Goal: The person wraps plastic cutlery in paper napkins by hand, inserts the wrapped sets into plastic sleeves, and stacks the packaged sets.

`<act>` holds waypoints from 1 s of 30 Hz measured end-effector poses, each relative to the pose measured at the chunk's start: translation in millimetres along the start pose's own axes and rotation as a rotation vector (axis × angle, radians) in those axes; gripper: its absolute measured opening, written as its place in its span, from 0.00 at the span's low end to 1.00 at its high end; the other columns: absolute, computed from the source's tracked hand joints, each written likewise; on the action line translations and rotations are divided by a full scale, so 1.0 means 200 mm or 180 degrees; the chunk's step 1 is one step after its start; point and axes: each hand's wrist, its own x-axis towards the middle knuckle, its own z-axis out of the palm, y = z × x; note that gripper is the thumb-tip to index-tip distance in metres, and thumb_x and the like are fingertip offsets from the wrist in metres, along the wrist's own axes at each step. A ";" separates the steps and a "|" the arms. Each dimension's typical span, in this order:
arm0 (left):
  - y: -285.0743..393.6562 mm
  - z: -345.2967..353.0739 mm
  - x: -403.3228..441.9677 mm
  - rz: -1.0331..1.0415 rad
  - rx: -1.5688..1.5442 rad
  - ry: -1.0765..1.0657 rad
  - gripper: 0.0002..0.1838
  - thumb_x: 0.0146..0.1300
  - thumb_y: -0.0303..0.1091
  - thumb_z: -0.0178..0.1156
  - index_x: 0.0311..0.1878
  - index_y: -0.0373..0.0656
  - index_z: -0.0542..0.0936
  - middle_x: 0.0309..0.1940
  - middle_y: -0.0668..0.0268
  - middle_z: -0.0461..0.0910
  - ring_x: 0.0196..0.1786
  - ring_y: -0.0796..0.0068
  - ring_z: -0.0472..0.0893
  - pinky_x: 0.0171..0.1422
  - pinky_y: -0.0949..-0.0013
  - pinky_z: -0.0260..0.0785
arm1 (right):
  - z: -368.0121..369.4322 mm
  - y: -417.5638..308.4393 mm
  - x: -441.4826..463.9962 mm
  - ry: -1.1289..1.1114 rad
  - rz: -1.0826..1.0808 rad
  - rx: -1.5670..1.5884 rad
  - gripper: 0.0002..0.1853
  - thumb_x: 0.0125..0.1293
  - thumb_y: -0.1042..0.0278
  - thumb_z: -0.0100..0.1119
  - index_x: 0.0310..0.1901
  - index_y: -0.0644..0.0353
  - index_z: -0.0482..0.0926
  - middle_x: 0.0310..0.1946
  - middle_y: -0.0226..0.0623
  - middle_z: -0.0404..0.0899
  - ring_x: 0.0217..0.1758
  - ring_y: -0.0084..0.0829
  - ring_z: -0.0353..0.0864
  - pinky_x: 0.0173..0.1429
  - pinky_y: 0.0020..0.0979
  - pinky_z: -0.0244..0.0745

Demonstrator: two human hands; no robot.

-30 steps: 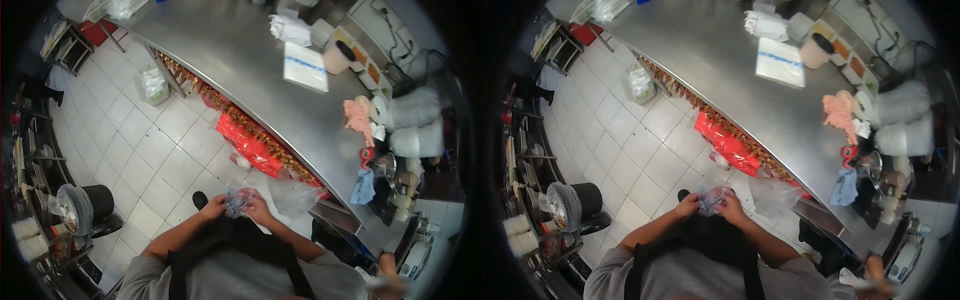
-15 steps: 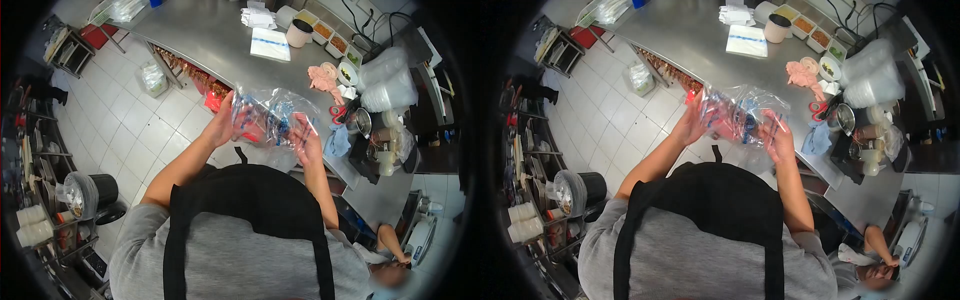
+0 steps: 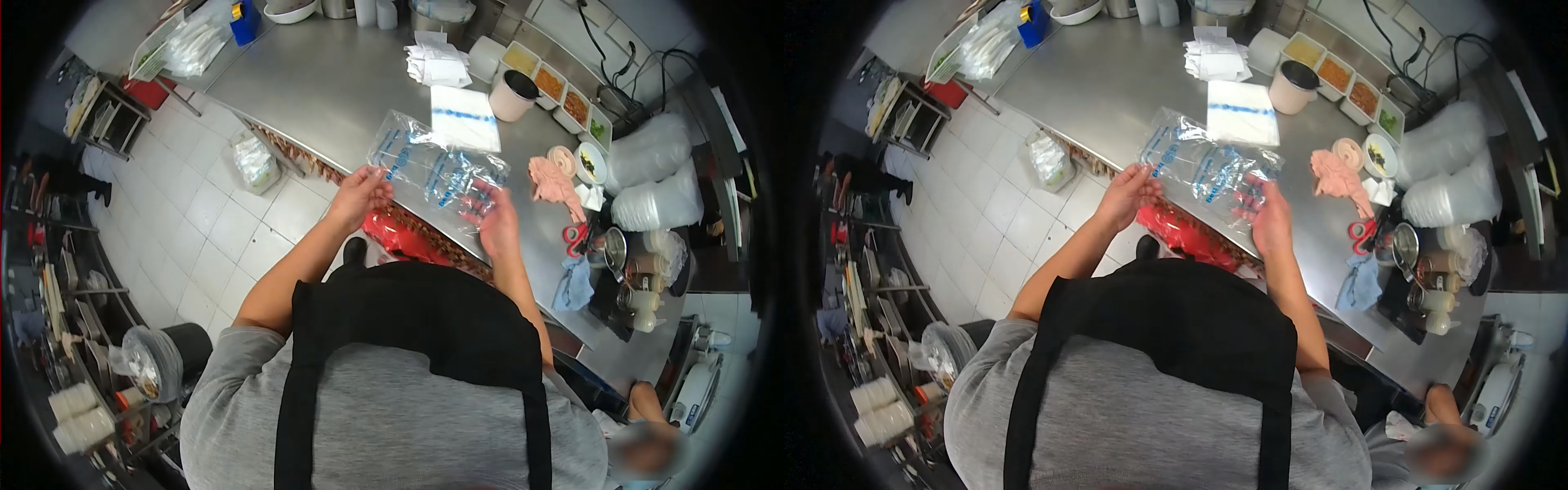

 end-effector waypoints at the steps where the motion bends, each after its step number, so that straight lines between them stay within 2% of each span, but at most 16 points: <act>1: 0.05 -0.06 0.08 0.0190 0.0108 0.0079 0.10 0.65 0.41 0.60 0.44 0.47 0.73 0.31 0.68 0.79 0.32 0.79 0.79 0.37 0.74 0.72 | 0.09 0.04 0.05 0.0131 -0.0210 -0.0188 0.14 0.69 0.60 0.54 0.48 0.63 0.75 0.48 0.37 0.77 0.43 0.29 0.79 0.40 0.33 0.78; 4: 0.35 -0.26 0.32 0.0808 0.0437 0.0288 0.07 0.60 0.32 0.65 0.32 0.47 0.75 0.21 0.73 0.77 0.24 0.84 0.74 0.30 0.78 0.66 | 0.22 0.13 0.31 0.0512 -0.0531 -0.0471 0.07 0.68 0.67 0.55 0.43 0.60 0.77 0.43 0.35 0.80 0.38 0.26 0.78 0.37 0.29 0.77; 5: 0.48 -0.32 0.38 0.1069 0.0780 0.0216 0.08 0.59 0.32 0.66 0.31 0.46 0.75 0.20 0.73 0.76 0.23 0.84 0.73 0.29 0.78 0.65 | 0.26 0.16 0.40 0.0769 -0.0525 -0.0381 0.06 0.67 0.68 0.56 0.42 0.59 0.77 0.39 0.34 0.80 0.34 0.23 0.77 0.34 0.25 0.76; 8: 0.70 -0.59 0.61 0.0905 0.1581 0.0443 0.09 0.59 0.34 0.67 0.33 0.44 0.75 0.19 0.73 0.74 0.22 0.84 0.72 0.28 0.78 0.64 | 0.42 0.19 0.60 0.0621 -0.0106 -0.1208 0.12 0.63 0.65 0.62 0.43 0.63 0.77 0.35 0.33 0.78 0.33 0.23 0.75 0.35 0.25 0.74; 11: 0.80 -0.76 0.78 0.0845 0.2376 0.0844 0.13 0.57 0.36 0.68 0.37 0.41 0.76 0.20 0.71 0.74 0.24 0.81 0.73 0.30 0.74 0.66 | 0.52 0.14 0.67 0.1230 -0.1522 -0.3221 0.19 0.59 0.63 0.65 0.47 0.65 0.76 0.37 0.38 0.78 0.34 0.32 0.77 0.40 0.32 0.74; 13: 0.87 -0.74 0.80 0.0820 0.3310 0.1261 0.16 0.55 0.37 0.69 0.42 0.40 0.76 0.25 0.66 0.76 0.30 0.74 0.76 0.36 0.70 0.69 | 0.33 0.09 0.76 0.2041 -0.2348 -0.4015 0.26 0.56 0.57 0.67 0.50 0.66 0.74 0.39 0.41 0.77 0.34 0.39 0.76 0.44 0.38 0.73; 14: 0.89 -0.69 0.79 0.1780 0.3905 0.1602 0.18 0.53 0.36 0.70 0.44 0.40 0.76 0.30 0.63 0.76 0.34 0.70 0.76 0.40 0.66 0.68 | 0.22 0.06 0.78 0.2425 -0.2769 -0.4416 0.29 0.54 0.54 0.69 0.51 0.67 0.74 0.40 0.42 0.77 0.35 0.43 0.76 0.46 0.41 0.73; 16: 0.91 -0.49 0.75 0.3837 0.4934 0.2288 0.22 0.51 0.35 0.70 0.48 0.40 0.76 0.39 0.57 0.77 0.43 0.60 0.76 0.49 0.60 0.68 | 0.05 0.00 0.83 0.2636 -0.2006 -0.4653 0.34 0.50 0.50 0.70 0.53 0.66 0.73 0.42 0.44 0.78 0.38 0.46 0.78 0.50 0.41 0.72; 18: 0.85 -0.23 0.70 0.3445 0.4538 0.0647 0.24 0.49 0.32 0.69 0.51 0.42 0.76 0.50 0.55 0.74 0.53 0.53 0.71 0.59 0.55 0.62 | 0.03 -0.06 0.86 0.2510 -0.1098 -0.4770 0.37 0.47 0.47 0.71 0.53 0.66 0.73 0.43 0.46 0.79 0.42 0.47 0.79 0.52 0.41 0.72; 19: 0.72 -0.12 0.72 0.3303 0.4332 0.0073 0.24 0.49 0.33 0.69 0.51 0.42 0.76 0.50 0.57 0.75 0.53 0.54 0.73 0.59 0.56 0.64 | 0.10 -0.13 0.87 0.2278 -0.0573 -0.4774 0.38 0.45 0.46 0.72 0.52 0.66 0.74 0.44 0.47 0.80 0.44 0.47 0.79 0.52 0.40 0.72; 20: 0.57 -0.02 0.72 0.3193 0.4319 -0.0773 0.24 0.50 0.31 0.67 0.53 0.42 0.76 0.51 0.54 0.75 0.55 0.52 0.72 0.61 0.56 0.65 | 0.13 -0.16 0.88 0.2036 -0.0048 -0.4755 0.38 0.43 0.45 0.72 0.51 0.66 0.75 0.45 0.49 0.80 0.46 0.46 0.80 0.52 0.39 0.73; 21: 0.45 0.09 0.70 0.3070 0.4493 -0.1378 0.26 0.49 0.32 0.68 0.54 0.42 0.75 0.51 0.55 0.74 0.56 0.53 0.72 0.62 0.56 0.65 | 0.12 -0.16 0.93 0.1836 0.0092 -0.4840 0.36 0.44 0.47 0.72 0.50 0.66 0.75 0.45 0.50 0.80 0.47 0.45 0.80 0.52 0.39 0.73; 23: 0.28 0.25 0.71 0.2648 0.4610 -0.1762 0.29 0.47 0.33 0.69 0.55 0.42 0.74 0.52 0.56 0.73 0.57 0.53 0.71 0.63 0.56 0.65 | 0.09 -0.16 1.01 0.1440 0.0368 -0.5003 0.32 0.44 0.51 0.72 0.46 0.66 0.77 0.45 0.52 0.80 0.49 0.45 0.80 0.52 0.38 0.73; 26: 0.10 0.31 0.76 0.2770 0.4389 -0.1032 0.28 0.47 0.33 0.69 0.54 0.42 0.74 0.51 0.58 0.73 0.57 0.54 0.70 0.62 0.58 0.66 | 0.18 -0.15 1.00 0.1126 -0.0036 -0.5319 0.28 0.45 0.53 0.70 0.43 0.68 0.78 0.44 0.53 0.80 0.47 0.46 0.81 0.51 0.40 0.74; 27: 0.10 0.31 0.76 0.2783 0.4469 -0.1020 0.28 0.47 0.33 0.70 0.54 0.42 0.74 0.51 0.58 0.73 0.57 0.55 0.70 0.61 0.58 0.66 | 0.18 -0.11 0.99 0.1279 -0.0234 -0.5206 0.22 0.47 0.63 0.68 0.43 0.68 0.78 0.42 0.51 0.81 0.45 0.45 0.82 0.48 0.39 0.76; 30: 0.10 0.28 0.76 0.2781 0.4610 -0.1063 0.28 0.46 0.35 0.70 0.54 0.44 0.74 0.51 0.59 0.72 0.56 0.56 0.70 0.61 0.58 0.66 | 0.16 -0.02 0.96 0.1361 -0.0417 -0.2162 0.18 0.46 0.75 0.66 0.42 0.67 0.77 0.40 0.46 0.81 0.43 0.40 0.82 0.46 0.36 0.76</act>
